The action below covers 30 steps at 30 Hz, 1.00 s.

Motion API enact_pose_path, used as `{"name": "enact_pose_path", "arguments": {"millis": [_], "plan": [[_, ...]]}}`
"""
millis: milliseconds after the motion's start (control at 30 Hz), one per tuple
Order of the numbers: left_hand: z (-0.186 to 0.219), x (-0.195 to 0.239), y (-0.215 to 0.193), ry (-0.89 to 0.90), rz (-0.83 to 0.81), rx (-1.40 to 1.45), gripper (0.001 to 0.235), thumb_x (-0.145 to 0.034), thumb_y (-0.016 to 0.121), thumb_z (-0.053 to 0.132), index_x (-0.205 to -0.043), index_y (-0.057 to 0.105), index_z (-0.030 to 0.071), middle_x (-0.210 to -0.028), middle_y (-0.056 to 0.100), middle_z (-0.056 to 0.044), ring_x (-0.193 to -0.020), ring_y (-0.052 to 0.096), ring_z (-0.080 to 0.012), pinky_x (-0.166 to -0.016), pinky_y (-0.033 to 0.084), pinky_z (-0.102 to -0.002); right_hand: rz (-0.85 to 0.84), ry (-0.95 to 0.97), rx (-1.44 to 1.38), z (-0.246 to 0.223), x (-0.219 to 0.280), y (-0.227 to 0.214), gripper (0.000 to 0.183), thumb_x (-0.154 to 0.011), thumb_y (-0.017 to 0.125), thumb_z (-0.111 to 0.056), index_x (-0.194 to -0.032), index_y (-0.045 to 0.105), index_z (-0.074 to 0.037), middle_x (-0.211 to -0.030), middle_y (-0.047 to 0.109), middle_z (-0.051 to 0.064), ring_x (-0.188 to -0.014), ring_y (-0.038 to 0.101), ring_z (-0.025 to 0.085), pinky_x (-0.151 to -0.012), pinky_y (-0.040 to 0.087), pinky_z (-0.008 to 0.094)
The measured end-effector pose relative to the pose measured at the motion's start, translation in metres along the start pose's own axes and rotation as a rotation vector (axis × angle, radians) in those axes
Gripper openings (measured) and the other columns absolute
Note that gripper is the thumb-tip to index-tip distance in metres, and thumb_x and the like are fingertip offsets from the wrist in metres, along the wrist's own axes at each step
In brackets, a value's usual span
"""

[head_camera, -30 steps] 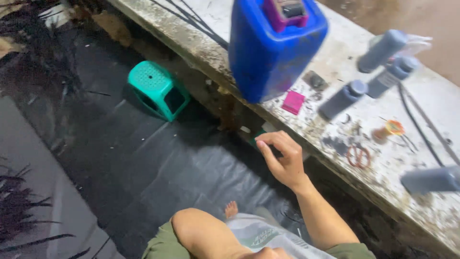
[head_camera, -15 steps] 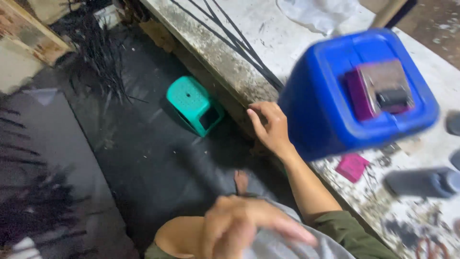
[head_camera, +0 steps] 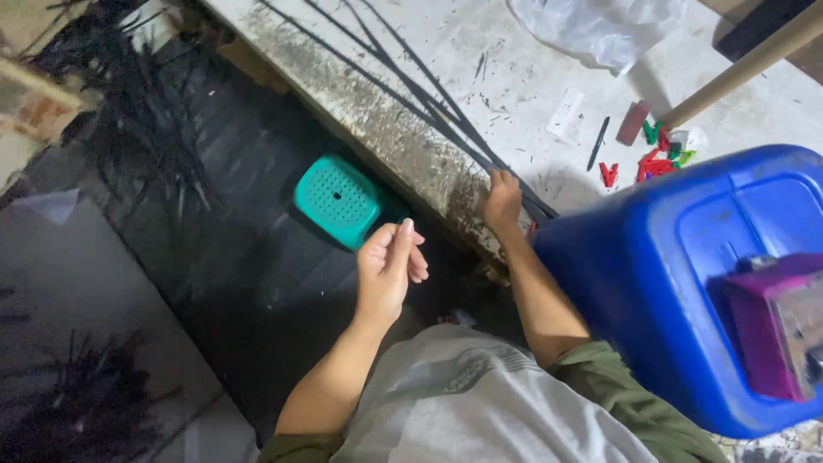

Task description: A person processes long black leather strips by pulling them through a finishing tool mounted on a container to treat the edges.

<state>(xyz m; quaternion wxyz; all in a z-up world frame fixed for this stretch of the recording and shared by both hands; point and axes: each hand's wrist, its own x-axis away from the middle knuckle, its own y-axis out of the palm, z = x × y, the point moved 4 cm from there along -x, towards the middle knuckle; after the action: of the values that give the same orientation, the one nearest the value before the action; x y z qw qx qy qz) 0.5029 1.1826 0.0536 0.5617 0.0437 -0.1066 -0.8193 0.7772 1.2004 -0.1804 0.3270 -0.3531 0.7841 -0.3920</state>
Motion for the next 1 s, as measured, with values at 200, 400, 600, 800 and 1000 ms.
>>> {"name": "enact_pose_path", "arguments": {"millis": [200, 400, 600, 800, 1000], "plan": [[-0.026, -0.121, -0.006, -0.112, -0.14, -0.005, 0.03, -0.106, 0.059, 0.023, -0.089, 0.067, 0.001, -0.059, 0.066, -0.012, -0.05, 0.065, -0.0155, -0.045, 0.054, -0.023, -0.158, 0.173, 0.395, 0.049, -0.033, 0.049, 0.03, -0.091, 0.069, -0.015, -0.121, 0.068, -0.013, -0.115, 0.064, 0.009, -0.107, 0.064, 0.029, -0.085, 0.055, 0.043], [-0.057, -0.23, -0.003, -0.199, -0.276, -0.076, 0.032, -0.107, 0.057, 0.028, -0.092, 0.067, 0.002, -0.065, 0.068, -0.012, -0.055, 0.067, -0.0149, -0.048, 0.054, -0.022, -0.188, 0.242, 0.482, 0.074, -0.04, 0.078, 0.02, -0.089, 0.068, -0.03, -0.107, 0.068, -0.021, -0.108, 0.067, 0.002, -0.111, 0.063, 0.025, -0.091, 0.049, 0.044], [-0.078, -0.269, 0.033, -0.195, -0.506, -0.182, 0.027, -0.105, 0.062, 0.026, -0.097, 0.069, 0.001, -0.072, 0.071, -0.014, -0.062, 0.071, -0.017, -0.053, 0.058, -0.024, -0.229, 0.388, 0.402, 0.054, -0.046, 0.052, 0.037, -0.086, 0.071, -0.018, -0.121, 0.059, -0.018, -0.115, 0.061, 0.005, -0.111, 0.061, 0.028, -0.089, 0.053, 0.044], [-0.093, -0.268, 0.07, -0.115, -0.682, -0.279, 0.02, -0.102, 0.067, 0.023, -0.099, 0.072, 0.004, -0.076, 0.074, -0.013, -0.068, 0.074, -0.0163, -0.056, 0.059, -0.024, -0.274, 0.273, 0.435, 0.063, -0.049, 0.047, 0.028, -0.085, 0.069, -0.013, -0.112, 0.062, -0.012, -0.111, 0.061, 0.009, -0.107, 0.063, 0.031, -0.088, 0.051, 0.045], [-0.036, -0.268, 0.118, 0.296, -0.899, -0.725, 0.027, -0.101, 0.066, 0.022, -0.12, 0.068, 0.003, -0.109, 0.07, -0.021, -0.109, 0.066, -0.0386, -0.09, 0.053, -0.046, -0.079, 0.231, 0.051, -0.02, -0.081, -0.074, 0.023, -0.089, 0.069, -0.01, -0.109, 0.06, -0.006, -0.1, 0.064, 0.016, -0.097, 0.069, 0.04, -0.084, 0.051, 0.051]]}}
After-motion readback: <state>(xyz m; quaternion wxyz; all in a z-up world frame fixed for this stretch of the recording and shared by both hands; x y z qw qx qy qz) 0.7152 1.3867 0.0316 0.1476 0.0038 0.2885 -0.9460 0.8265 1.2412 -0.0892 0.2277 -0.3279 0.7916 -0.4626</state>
